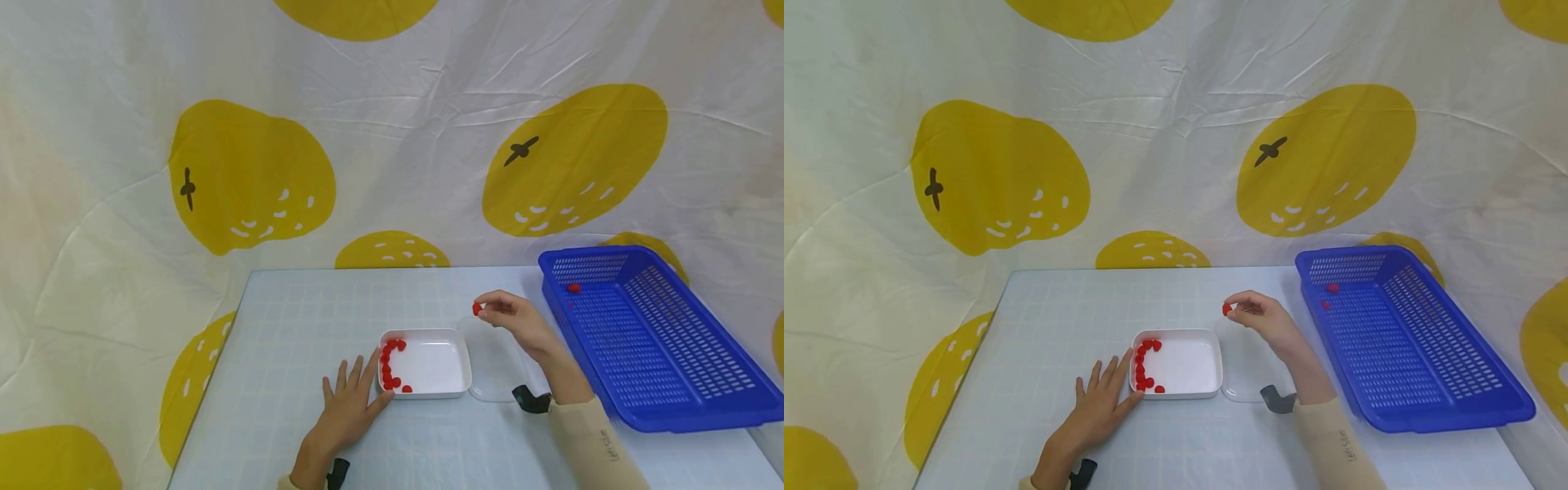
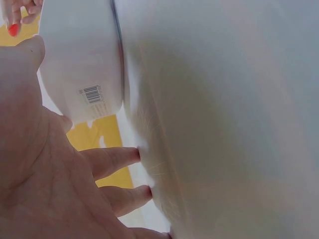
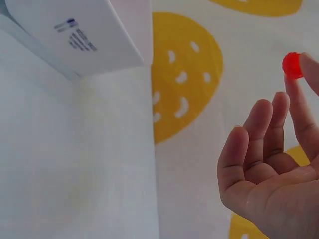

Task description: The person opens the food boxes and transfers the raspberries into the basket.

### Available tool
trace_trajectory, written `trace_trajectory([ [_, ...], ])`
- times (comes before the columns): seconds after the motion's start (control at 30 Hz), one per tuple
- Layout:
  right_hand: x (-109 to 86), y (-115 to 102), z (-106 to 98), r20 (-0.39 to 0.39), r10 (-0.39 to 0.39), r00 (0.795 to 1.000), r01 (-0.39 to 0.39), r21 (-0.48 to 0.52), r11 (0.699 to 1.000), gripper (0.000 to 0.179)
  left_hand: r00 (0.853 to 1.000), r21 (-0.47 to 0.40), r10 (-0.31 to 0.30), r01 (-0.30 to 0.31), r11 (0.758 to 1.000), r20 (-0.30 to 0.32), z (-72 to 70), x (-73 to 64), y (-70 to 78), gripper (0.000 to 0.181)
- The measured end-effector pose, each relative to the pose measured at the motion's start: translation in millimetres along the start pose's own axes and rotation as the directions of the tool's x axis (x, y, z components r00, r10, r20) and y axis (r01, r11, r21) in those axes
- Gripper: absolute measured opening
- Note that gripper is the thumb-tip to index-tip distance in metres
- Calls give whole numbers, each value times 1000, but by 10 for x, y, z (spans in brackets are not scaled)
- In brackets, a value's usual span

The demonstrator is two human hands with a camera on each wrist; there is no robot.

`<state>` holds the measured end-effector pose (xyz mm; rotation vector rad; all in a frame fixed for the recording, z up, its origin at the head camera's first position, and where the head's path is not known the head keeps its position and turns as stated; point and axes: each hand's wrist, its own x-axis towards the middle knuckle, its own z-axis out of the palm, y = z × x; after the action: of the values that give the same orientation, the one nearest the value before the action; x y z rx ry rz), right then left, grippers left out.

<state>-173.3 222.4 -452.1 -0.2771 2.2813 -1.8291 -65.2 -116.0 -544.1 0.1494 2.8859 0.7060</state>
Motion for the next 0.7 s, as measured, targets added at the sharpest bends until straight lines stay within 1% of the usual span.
trace_trajectory([
  [0.1,-54,-65,-168,-23,-36,999,36,-24,999,33,1000,-2,2,-2,1000,-2,0,-3,4,90],
  [0.2,-122,-120,-333,-49,-63,997,59,-76,995,33,1000,-6,3,-3,1000,-3,-1,-4,7,89],
  [0.3,-203,-178,-489,-80,-65,995,55,-116,992,33,1000,-8,6,-6,1000,-5,-3,-4,9,89],
  [0.37,-260,-216,-599,-100,-42,994,30,-117,993,33,1000,-7,7,-7,1000,-5,-4,-5,9,88],
  [0.43,-312,-245,-714,-116,-34,993,19,-128,992,33,1000,-7,6,-6,1000,-2,-6,-5,7,88],
  [0.57,-391,-269,-967,-130,-59,990,39,-152,988,29,1000,-2,-1,1,1000,3,-12,0,4,89],
  [0.63,-426,-276,-1098,-127,-81,989,61,-150,987,26,1000,-1,-2,2,1000,2,-9,4,3,89],
  [0.7,-456,-281,-1222,-131,-82,988,62,-148,987,25,1000,-1,-1,1,1000,-1,-6,6,2,89],
])
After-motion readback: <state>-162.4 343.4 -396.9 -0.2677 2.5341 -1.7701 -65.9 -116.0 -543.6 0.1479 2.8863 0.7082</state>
